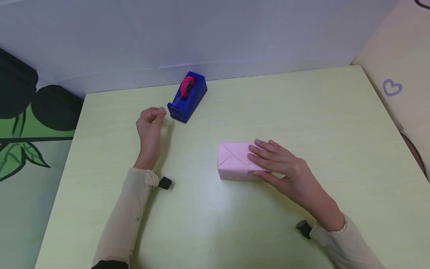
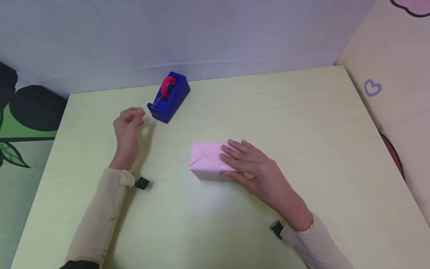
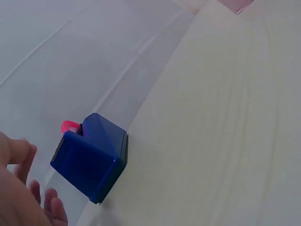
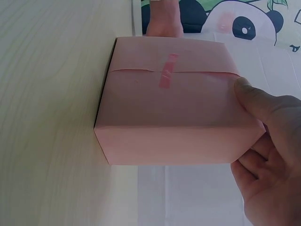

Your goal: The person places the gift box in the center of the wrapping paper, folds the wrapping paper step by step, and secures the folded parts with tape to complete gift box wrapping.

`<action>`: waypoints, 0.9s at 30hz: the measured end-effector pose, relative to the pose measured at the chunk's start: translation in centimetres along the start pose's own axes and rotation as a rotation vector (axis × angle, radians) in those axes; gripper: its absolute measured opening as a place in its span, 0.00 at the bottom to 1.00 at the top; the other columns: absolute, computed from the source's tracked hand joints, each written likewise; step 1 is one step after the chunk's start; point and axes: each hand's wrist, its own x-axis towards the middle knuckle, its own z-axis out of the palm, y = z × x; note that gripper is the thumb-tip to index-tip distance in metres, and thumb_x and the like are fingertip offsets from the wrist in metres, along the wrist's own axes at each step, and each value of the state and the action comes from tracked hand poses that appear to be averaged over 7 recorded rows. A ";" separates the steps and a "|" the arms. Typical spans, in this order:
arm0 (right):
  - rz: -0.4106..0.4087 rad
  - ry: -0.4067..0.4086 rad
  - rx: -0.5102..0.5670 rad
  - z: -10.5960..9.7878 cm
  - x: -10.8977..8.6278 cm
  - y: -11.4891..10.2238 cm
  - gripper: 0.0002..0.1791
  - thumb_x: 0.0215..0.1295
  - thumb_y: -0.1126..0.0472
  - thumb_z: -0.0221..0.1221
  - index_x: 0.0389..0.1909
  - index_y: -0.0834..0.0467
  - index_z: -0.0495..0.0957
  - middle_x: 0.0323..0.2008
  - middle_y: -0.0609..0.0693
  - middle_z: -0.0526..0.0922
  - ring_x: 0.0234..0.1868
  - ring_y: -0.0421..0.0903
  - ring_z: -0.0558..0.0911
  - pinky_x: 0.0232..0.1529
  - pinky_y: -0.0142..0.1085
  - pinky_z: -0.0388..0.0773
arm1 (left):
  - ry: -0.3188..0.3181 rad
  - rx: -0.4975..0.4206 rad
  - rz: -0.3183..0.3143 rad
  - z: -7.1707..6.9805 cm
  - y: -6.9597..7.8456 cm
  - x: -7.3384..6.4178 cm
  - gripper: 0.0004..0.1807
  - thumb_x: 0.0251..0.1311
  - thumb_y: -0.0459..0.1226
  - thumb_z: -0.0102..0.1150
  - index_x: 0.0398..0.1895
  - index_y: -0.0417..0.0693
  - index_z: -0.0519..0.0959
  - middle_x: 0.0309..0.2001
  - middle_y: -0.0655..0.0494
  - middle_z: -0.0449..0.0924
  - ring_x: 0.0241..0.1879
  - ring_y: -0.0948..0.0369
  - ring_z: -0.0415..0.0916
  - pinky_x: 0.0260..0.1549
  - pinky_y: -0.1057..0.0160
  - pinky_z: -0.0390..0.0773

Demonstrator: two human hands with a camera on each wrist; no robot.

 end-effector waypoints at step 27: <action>-0.027 -0.001 0.001 -0.3 0.2 -0.1 0.28 0.59 0.64 0.74 0.62 0.55 0.84 0.62 0.53 0.85 0.74 0.42 0.74 0.80 0.39 0.60 | -0.993 0.179 0.758 5.1 5.1 -12.0 0.17 0.55 0.30 0.77 0.46 0.48 0.81 0.57 0.50 0.85 0.62 0.57 0.77 0.71 0.53 0.64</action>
